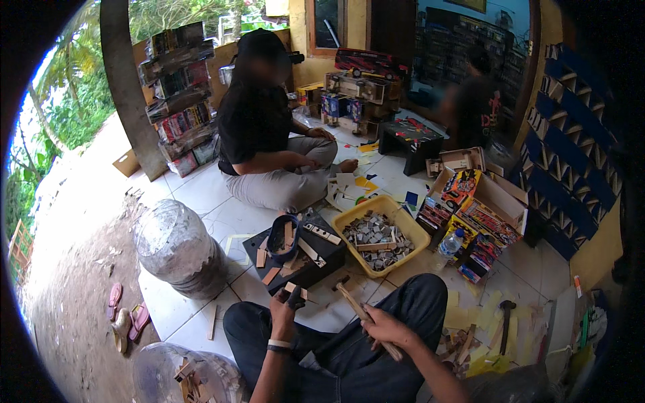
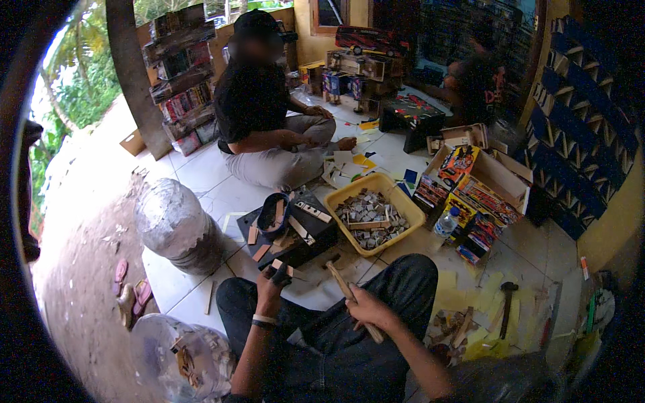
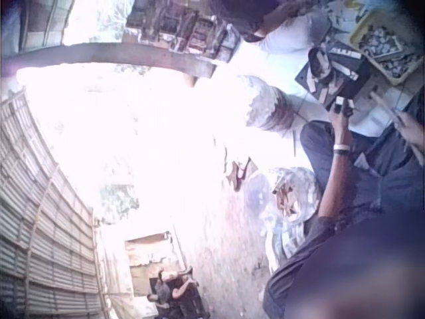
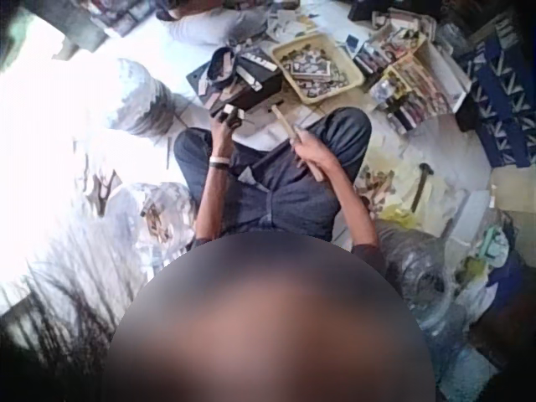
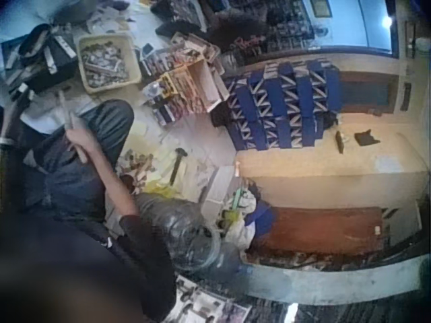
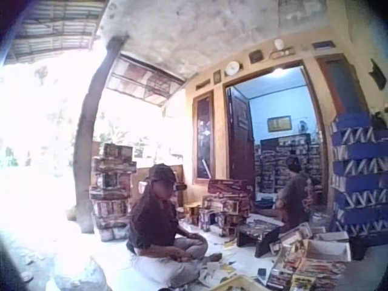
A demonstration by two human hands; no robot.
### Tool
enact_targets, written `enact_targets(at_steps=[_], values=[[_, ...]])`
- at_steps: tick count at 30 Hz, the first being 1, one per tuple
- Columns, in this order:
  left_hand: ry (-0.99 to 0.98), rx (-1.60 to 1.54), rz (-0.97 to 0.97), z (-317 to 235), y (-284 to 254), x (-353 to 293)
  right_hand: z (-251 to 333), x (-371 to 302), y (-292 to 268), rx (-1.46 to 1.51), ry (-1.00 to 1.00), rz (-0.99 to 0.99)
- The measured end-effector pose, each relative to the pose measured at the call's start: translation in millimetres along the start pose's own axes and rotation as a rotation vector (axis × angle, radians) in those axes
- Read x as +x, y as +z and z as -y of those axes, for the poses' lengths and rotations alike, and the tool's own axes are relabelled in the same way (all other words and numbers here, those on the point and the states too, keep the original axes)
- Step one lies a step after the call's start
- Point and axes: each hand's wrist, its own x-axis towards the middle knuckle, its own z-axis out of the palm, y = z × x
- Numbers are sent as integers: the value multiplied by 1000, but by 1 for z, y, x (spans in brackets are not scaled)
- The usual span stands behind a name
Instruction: The person sits on the floor and repeatedly picks up small wooden pieces, places them on a black jig, and taps them with a hammer. They then remove the pieces and place them into a yellow bin. The process is repeated for multiple pieces.
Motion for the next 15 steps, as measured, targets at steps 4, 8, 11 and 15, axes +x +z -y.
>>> enact_targets(at_steps=[4, 8, 11, 15], values=[[-34, -214, 148, -19, 1, -19, 25, 36, -31, -682, -36, 293], [-47, -797, 339, -38, -5, -27, 55, 49, -56, -1075, -44, 430], [-143, -803, 303, -54, -9, -26, 75, 34, -64, -1132, -190, 216], [-132, -730, 241, -68, -1, -33, 103, 30, -57, -995, -343, -114]])
